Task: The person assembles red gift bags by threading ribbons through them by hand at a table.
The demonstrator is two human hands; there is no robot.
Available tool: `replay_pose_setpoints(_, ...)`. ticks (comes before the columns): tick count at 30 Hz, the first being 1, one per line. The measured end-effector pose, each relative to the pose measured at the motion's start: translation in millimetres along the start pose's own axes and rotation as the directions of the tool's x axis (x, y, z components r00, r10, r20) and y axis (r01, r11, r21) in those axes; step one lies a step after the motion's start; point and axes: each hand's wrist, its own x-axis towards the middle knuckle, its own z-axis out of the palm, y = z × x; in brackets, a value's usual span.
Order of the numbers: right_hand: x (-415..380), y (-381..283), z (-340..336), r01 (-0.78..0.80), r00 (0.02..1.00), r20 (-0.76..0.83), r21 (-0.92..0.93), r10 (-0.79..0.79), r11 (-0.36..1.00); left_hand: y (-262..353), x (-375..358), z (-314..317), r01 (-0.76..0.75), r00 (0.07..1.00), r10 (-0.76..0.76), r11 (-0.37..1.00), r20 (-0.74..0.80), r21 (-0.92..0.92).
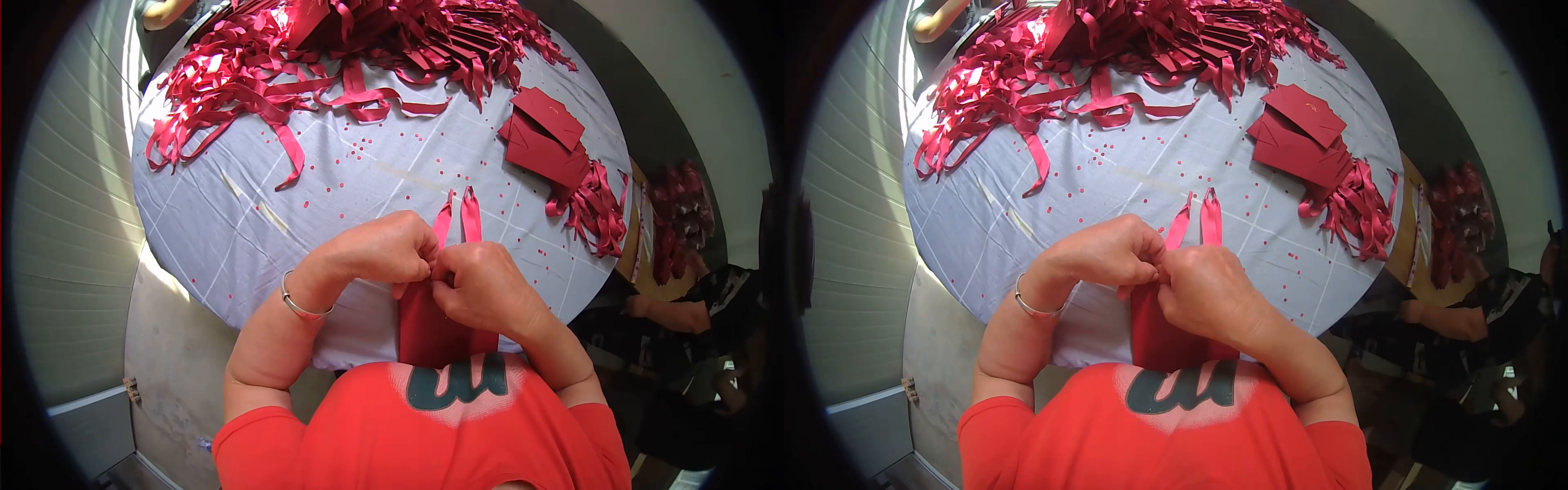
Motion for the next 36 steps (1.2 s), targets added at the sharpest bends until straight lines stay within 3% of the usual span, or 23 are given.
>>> replay_pose_setpoints(3, 4.4, -3.8, -2.6, -0.064, 0.994, 0.088, 0.025, 0.062, 0.998, 0.0, 1.1, 1.4, 0.011, 1.000, -0.011, 1.000, -0.012, 0.003)
replay_pose_setpoints(5, 4.5, -10.2, 6.2, 0.003, 0.991, 0.132, -0.149, 0.017, 0.989, -5.4, 5.1, 5.1, -0.055, 0.996, 0.059, 0.997, -0.063, 0.057)
replay_pose_setpoints(7, 4.2, -10.9, 5.3, 0.060, 0.983, 0.179, -0.054, -0.049, 0.997, -12.1, 3.7, 2.6, -0.097, 0.993, 0.108, 0.975, -0.049, 0.199)
replay_pose_setpoints(9, 5.2, 11.1, 10.5, 0.003, 0.997, 0.079, 0.156, -0.016, 0.988, -8.7, 3.2, -0.4, 0.044, 0.999, -0.044, 0.998, -0.007, -0.041)
replay_pose_setpoints(11, 0.0, 18.0, 16.3, 0.035, 0.998, -0.061, 0.273, -0.019, 0.961, -6.6, 0.6, -5.6, 0.081, 0.996, -0.077, 0.983, 0.034, -0.165)
replay_pose_setpoints(12, -6.6, 17.6, 16.0, 0.071, 0.993, -0.107, 0.316, -0.039, 0.946, 3.5, 0.7, -1.1, 0.146, 0.989, -0.145, 0.981, 0.015, -0.127)
replay_pose_setpoints(13, -10.2, 18.3, 26.1, 0.149, 0.958, -0.280, 0.301, -0.062, 0.942, 9.3, -0.2, 1.6, 0.128, 0.992, -0.126, 0.984, 0.026, -0.122)
replay_pose_setpoints(15, -14.2, 15.3, 29.8, 0.059, 0.988, -0.144, 0.071, -0.048, 0.996, 11.8, 0.8, 10.6, 0.148, 0.988, -0.150, 0.987, -0.030, -0.057)
replay_pose_setpoints(17, -14.0, 20.9, 29.8, 0.038, 0.992, -0.119, 0.074, -0.029, 0.997, 9.9, 1.5, 13.2, 0.150, 0.988, -0.150, 0.989, -0.036, -0.016)
replay_pose_setpoints(19, -19.5, 28.1, 14.0, 0.188, 0.979, -0.092, 0.084, -0.180, 0.979, 6.5, 1.9, 14.6, 0.140, 0.989, -0.137, 0.989, -0.053, 0.051)
replay_pose_setpoints(20, -17.6, 35.2, 12.0, 0.168, 0.985, -0.017, 0.267, -0.170, 0.949, -7.3, 2.0, 13.0, 0.105, 0.992, -0.102, 0.994, -0.077, 0.029)
replay_pose_setpoints(21, -16.8, 36.0, 5.5, 0.134, 0.990, -0.003, 0.321, -0.140, 0.938, -1.6, 5.8, 15.4, 0.063, 0.993, -0.062, 0.998, -0.098, 0.009)
replay_pose_setpoints(22, -16.0, 37.7, -3.1, 0.096, 0.994, 0.009, 0.368, -0.106, 0.925, 6.3, 3.7, 22.9, 0.111, 0.979, -0.082, 0.982, -0.186, 0.150)
replay_pose_setpoints(23, -8.5, 48.2, 3.8, 0.115, 0.993, -0.017, 0.369, -0.117, 0.922, -1.8, 3.0, 22.8, 0.043, 0.984, -0.013, 0.986, -0.179, 0.162)
replay_pose_setpoints(26, -11.3, 40.5, -28.1, -0.030, 0.986, 0.158, 0.519, -0.062, 0.854, -13.2, -0.4, 25.6, -0.055, 0.980, 0.091, 0.978, -0.176, 0.200)
replay_pose_setpoints(29, 21.5, 64.5, -6.8, 0.042, 0.965, 0.202, 0.507, -0.166, 0.861, -25.3, -2.3, 25.3, -0.131, 0.960, 0.180, 0.966, -0.214, 0.223)
replay_pose_setpoints(30, 26.9, 62.7, -12.0, -0.056, 0.939, 0.316, 0.529, -0.136, 0.847, -18.1, -7.1, 30.5, -0.131, 0.955, 0.186, 0.963, -0.232, 0.234)
replay_pose_setpoints(31, 28.9, 61.5, -15.5, -0.054, 0.941, 0.312, 0.525, -0.133, 0.849, -11.5, -10.1, 33.8, -0.112, 0.951, 0.170, 0.968, -0.259, 0.224)
replay_pose_setpoints(33, 28.9, 47.1, -31.3, -0.140, 0.843, 0.528, 0.406, -0.107, 0.903, -1.3, -16.5, 37.6, -0.122, 0.947, 0.187, 0.961, -0.260, 0.247)
replay_pose_setpoints(36, 38.4, 48.7, -27.1, -0.061, 0.814, 0.545, 0.421, -0.199, 0.905, -0.7, -11.9, 37.1, -0.129, 0.946, 0.205, 0.948, -0.250, 0.292)
